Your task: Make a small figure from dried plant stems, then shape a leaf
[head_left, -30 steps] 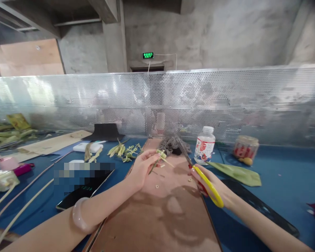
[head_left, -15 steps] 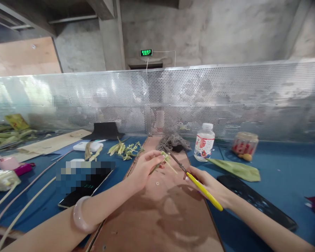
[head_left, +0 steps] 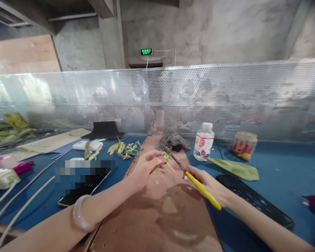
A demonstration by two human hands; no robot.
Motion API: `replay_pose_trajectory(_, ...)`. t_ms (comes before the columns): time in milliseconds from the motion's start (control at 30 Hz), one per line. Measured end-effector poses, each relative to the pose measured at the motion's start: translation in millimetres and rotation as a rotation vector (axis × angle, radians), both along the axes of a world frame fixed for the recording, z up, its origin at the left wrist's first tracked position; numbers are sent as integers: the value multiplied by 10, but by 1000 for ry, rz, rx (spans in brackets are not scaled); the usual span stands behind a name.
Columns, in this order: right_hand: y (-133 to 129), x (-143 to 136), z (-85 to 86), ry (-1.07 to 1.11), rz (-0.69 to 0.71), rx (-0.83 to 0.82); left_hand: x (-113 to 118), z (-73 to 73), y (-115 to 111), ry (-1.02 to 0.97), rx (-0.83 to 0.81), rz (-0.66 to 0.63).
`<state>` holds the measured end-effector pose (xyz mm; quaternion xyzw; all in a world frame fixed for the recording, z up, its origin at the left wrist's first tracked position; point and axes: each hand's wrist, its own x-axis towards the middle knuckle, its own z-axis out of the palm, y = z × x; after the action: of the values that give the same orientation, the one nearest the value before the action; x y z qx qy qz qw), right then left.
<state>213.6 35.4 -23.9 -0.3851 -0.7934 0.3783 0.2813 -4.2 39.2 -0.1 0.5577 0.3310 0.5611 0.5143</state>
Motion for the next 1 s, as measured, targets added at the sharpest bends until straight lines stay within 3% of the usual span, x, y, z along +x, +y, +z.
replay_pose_trajectory(1000, 29, 10, 3, -18, -22, -5, -24, -36, 38, 1, 19, -6)
